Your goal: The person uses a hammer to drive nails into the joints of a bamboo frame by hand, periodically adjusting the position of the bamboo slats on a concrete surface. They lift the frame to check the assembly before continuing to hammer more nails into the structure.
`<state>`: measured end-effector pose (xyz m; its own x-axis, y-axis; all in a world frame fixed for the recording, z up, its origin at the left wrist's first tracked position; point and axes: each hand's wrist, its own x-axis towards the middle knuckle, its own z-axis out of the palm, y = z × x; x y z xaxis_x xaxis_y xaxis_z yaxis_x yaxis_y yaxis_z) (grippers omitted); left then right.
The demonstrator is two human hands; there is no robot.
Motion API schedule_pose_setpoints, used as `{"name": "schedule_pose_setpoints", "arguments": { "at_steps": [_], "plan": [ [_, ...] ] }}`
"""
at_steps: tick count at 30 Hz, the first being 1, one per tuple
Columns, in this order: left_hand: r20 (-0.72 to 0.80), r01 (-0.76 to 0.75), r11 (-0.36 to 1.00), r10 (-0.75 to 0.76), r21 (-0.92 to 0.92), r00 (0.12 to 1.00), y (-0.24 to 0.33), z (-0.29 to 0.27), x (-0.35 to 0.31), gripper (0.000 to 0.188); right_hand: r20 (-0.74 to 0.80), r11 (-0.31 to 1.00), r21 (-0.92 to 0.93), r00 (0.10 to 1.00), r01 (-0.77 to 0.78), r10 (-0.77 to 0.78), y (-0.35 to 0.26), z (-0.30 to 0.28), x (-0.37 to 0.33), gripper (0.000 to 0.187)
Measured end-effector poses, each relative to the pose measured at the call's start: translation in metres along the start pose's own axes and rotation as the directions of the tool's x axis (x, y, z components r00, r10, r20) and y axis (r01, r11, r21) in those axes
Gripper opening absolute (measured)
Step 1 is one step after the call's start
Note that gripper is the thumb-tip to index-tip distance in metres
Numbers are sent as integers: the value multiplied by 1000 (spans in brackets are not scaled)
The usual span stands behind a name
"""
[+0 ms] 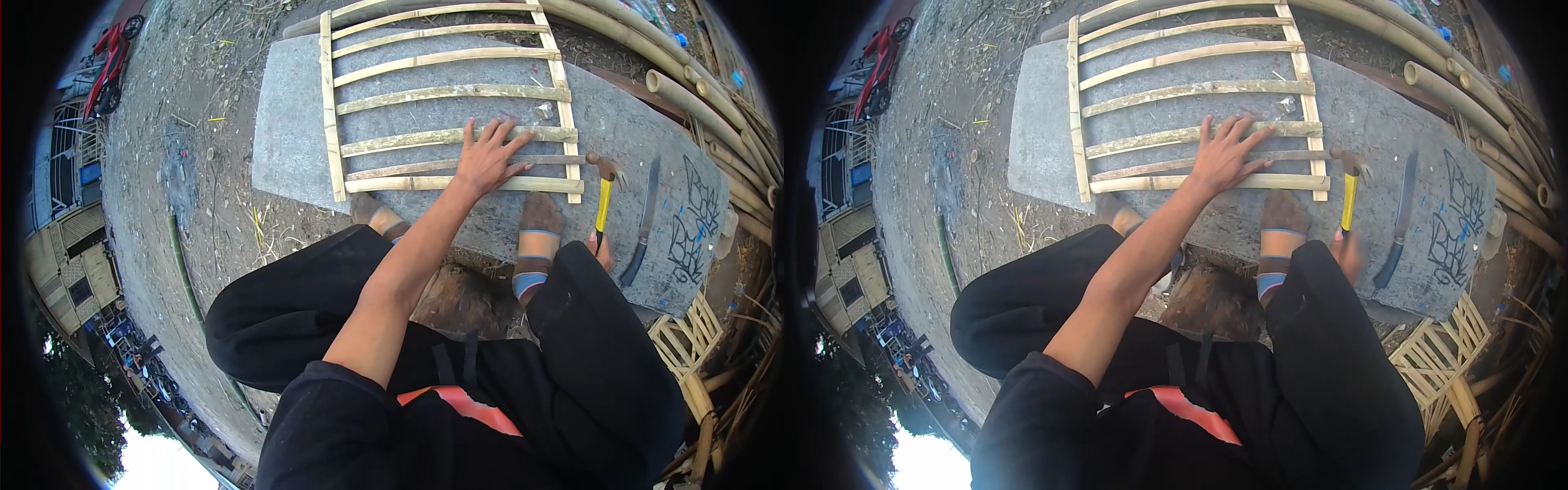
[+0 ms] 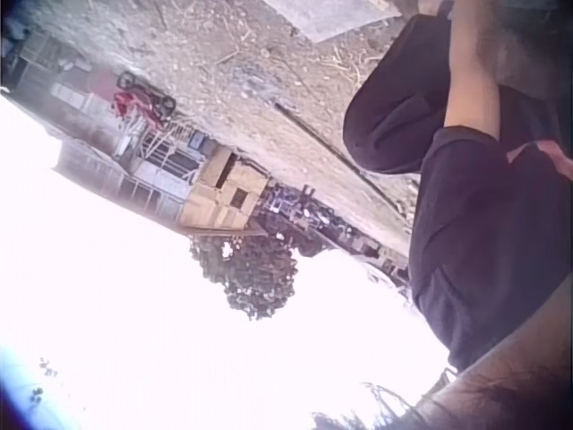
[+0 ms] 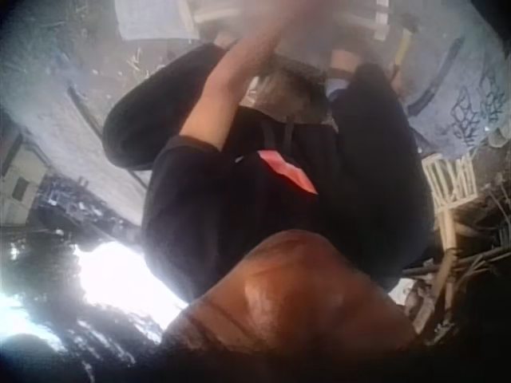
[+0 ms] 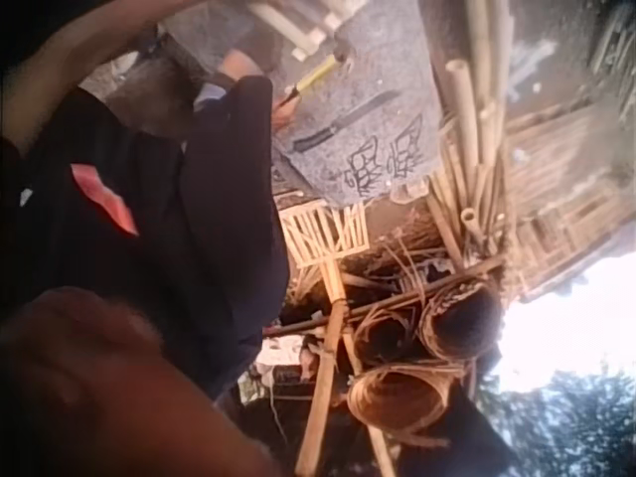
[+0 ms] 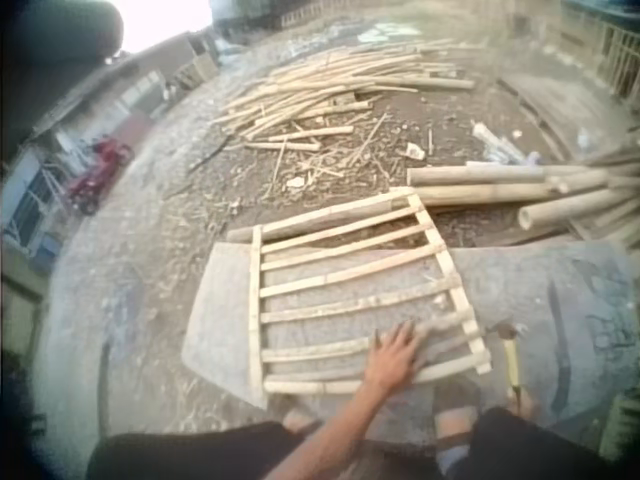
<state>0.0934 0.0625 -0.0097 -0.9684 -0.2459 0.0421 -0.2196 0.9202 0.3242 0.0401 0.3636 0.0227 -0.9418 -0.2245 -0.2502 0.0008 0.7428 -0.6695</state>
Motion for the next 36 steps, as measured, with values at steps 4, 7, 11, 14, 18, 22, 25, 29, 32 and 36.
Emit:
{"name": "schedule_pose_setpoints", "arguments": {
  "at_steps": [4,7,11,14,18,22,25,29,32,36],
  "plan": [
    [12,17,1000,-17,21,1000,-32,-22,-21,64,-18,999,30,999,-41,41,5,10,-8,34],
    [13,-81,994,80,67,997,-45,-29,-27,62,-34,996,50,997,-70,72,11,12,-11,34],
    [41,-110,990,106,86,993,-55,-36,-32,56,-47,993,68,994,-95,99,16,12,-15,35],
    [33,-143,984,140,105,990,-56,-37,-30,48,-56,990,82,992,-111,116,19,13,-18,35],
    [-31,-185,978,188,96,982,-59,-32,-29,36,-65,986,101,988,-130,137,23,14,-21,35],
    [-77,-196,977,203,89,976,-59,-30,-29,30,-75,984,104,986,-143,151,25,13,-20,35],
    [-74,-209,973,217,97,973,-59,-30,-30,31,-78,982,111,984,-152,161,27,13,-21,35],
    [-70,-207,975,213,81,975,-62,-27,-26,32,-81,980,120,982,-160,170,27,12,-21,36],
    [-85,-190,979,197,75,977,-61,-26,-28,32,-86,977,127,980,-169,180,27,12,-24,36],
    [-91,-127,992,127,3,988,-57,-26,-29,34,-92,976,133,978,-174,187,30,13,-24,36]
  ]
}}
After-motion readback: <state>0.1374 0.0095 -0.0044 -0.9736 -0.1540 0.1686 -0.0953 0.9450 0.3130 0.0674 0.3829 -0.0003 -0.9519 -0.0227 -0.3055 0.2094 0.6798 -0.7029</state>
